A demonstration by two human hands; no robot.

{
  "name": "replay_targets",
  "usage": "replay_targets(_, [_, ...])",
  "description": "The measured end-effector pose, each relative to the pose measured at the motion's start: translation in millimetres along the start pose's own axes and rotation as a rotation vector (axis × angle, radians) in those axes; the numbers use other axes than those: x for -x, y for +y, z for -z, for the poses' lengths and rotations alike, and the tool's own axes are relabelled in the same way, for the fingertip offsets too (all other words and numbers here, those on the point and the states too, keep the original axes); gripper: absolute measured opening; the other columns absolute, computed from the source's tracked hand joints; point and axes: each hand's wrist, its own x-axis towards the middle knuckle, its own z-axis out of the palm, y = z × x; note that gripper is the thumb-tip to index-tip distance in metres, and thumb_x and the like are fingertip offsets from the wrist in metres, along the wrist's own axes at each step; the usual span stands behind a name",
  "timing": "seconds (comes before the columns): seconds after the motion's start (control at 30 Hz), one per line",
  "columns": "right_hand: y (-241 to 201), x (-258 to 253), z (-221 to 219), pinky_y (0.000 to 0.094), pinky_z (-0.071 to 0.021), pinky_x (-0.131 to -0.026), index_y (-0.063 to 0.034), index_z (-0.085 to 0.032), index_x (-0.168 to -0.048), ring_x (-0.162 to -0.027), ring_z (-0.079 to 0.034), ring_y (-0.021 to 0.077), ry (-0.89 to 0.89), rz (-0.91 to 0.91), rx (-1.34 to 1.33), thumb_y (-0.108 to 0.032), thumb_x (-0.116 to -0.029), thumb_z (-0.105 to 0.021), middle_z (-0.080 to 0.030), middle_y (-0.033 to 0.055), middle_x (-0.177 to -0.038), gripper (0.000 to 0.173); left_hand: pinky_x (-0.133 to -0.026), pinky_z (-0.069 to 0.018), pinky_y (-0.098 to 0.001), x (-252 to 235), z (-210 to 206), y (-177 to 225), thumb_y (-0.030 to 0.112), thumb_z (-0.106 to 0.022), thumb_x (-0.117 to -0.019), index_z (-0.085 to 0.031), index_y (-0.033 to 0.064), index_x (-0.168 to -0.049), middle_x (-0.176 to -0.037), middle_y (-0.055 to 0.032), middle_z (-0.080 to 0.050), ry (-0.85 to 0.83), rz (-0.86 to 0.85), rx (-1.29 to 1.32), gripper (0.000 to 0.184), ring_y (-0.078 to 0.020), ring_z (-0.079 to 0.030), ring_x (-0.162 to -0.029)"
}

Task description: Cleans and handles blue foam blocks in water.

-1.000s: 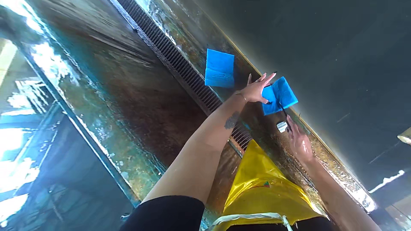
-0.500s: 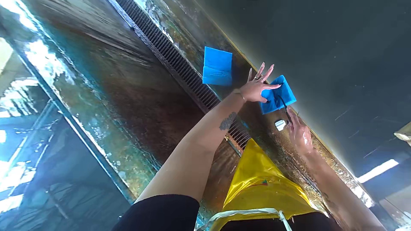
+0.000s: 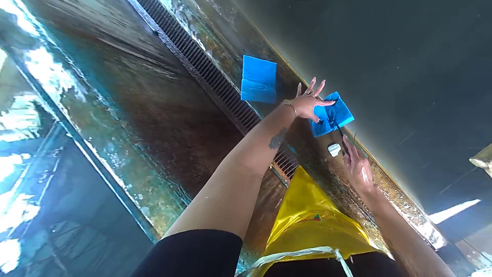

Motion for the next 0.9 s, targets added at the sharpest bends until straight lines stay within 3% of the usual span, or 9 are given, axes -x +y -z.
replay_targets(0.1, [0.5,-12.6,-8.9,0.0529,-0.0596,-0.078,-0.0184,-0.039,-0.159,-0.089,-0.073,0.0392,-0.070,-0.050,0.026,-0.008,-0.1058,-0.045,-0.066,0.0240,-0.125,0.055,-0.110,0.0124,-0.0802,0.3,1.0,0.8,0.040,-0.081,-0.0854,-0.031,0.0505,-0.158,-0.171,-0.0078,0.021,0.000,0.015,0.009,0.089,-0.0417,0.025,-0.153])
replay_targets(0.23, [27.1,19.5,-9.2,0.0519,-0.0602,-0.081,-0.0125,-0.044,-0.156,-0.096,-0.073,0.0394,-0.086,-0.026,0.028,-0.010,-0.1055,-0.045,-0.063,0.0231,-0.136,0.051,-0.110,0.0121,-0.0804,-1.7,1.9,-2.4,0.041,-0.082,-0.0850,-0.033,0.0492,-0.157,-0.171,-0.0083,0.021,-0.009,0.008,0.017,0.088,-0.0426,0.024,-0.153])
replay_targets(0.33, [44.0,55.8,6.2,0.0511,-0.0605,-0.075,-0.0082,-0.052,-0.151,-0.089,-0.073,0.0379,-0.038,0.013,0.044,-0.009,-0.1031,-0.047,-0.069,0.0230,-0.122,0.048,-0.110,0.0120,-0.0804,-2.2,-1.2,-2.9,0.040,-0.082,-0.0847,-0.032,0.0502,-0.157,-0.171,-0.0084,0.020,0.004,-0.003,0.030,0.089,-0.0430,0.024,-0.153])
replay_targets(0.43, [66.4,90.0,8.7,0.0509,-0.0582,-0.061,-0.0175,-0.062,-0.144,-0.078,-0.071,0.0371,0.033,0.085,0.181,-0.010,-0.0996,-0.051,-0.070,0.0209,-0.102,0.046,-0.114,0.0094,-0.0776,15.0,-0.8,7.3,0.030,-0.085,-0.0818,-0.038,0.0482,-0.155,-0.173,-0.0064,0.013,0.132,0.023,0.104,0.089,-0.0407,0.019,-0.155])
replay_targets(0.57, [88.5,114.1,10.8,0.0593,-0.0566,-0.082,-0.0287,-0.059,-0.147,-0.106,-0.067,0.0454,-0.140,0.050,0.307,-0.011,-0.0984,-0.062,-0.071,0.0212,-0.113,0.052,-0.119,-0.0281,-0.0626,44.3,-35.7,30.4,0.011,-0.082,-0.0812,-0.046,0.0211,-0.155,-0.162,-0.0199,-0.034,0.622,0.188,0.386,0.083,-0.0422,-0.027,-0.151])
replay_targets(0.67, [83.0,110.6,24.6,0.0628,-0.0493,-0.096,-0.0302,-0.060,-0.145,-0.127,-0.057,0.0442,-0.277,-0.003,0.347,-0.020,-0.0998,-0.062,-0.066,0.0166,-0.133,0.047,-0.112,-0.0422,-0.0534,50.2,-64.6,48.2,0.028,-0.074,-0.0936,-0.035,0.0016,-0.155,-0.147,-0.0279,-0.047,0.744,0.424,0.717,0.077,-0.0403,-0.048,-0.136])
replay_targets(0.73, [76.2,91.3,36.2,0.0616,-0.0482,-0.101,-0.0227,-0.069,-0.135,-0.126,-0.058,0.0430,-0.214,0.024,0.287,-0.023,-0.0998,-0.062,-0.067,0.0167,-0.130,0.036,-0.106,-0.0492,-0.0522,40.6,-72.6,53.5,0.034,-0.076,-0.0928,-0.037,-0.0028,-0.148,-0.135,-0.0276,-0.058,0.713,0.495,0.933,0.077,-0.0366,-0.059,-0.125])
replay_targets(0.8, [62.7,55.7,48.4,0.0589,-0.0463,-0.106,-0.0112,-0.069,-0.134,-0.124,-0.060,0.0428,-0.061,0.083,0.142,-0.020,-0.0984,-0.062,-0.068,0.0197,-0.130,0.038,-0.104,-0.0499,-0.0543,33.6,-73.0,59.1,0.023,-0.074,-0.0950,-0.045,-0.0033,-0.143,-0.130,-0.0277,-0.061,0.721,0.488,1.115,0.062,-0.0370,-0.062,-0.121])
replay_targets(0.9, [23.7,-10.3,62.5,0.0504,-0.0448,-0.112,0.0029,-0.045,-0.151,-0.137,-0.050,0.0404,0.068,-0.017,-0.199,-0.025,-0.0983,-0.065,-0.052,0.0279,-0.146,0.063,-0.097,-0.0526,-0.0545,59.7,-57.8,82.4,0.014,-0.069,-0.0980,-0.051,-0.0003,-0.138,-0.128,-0.0246,-0.063,0.762,0.368,1.183,0.046,-0.0356,-0.064,-0.115])
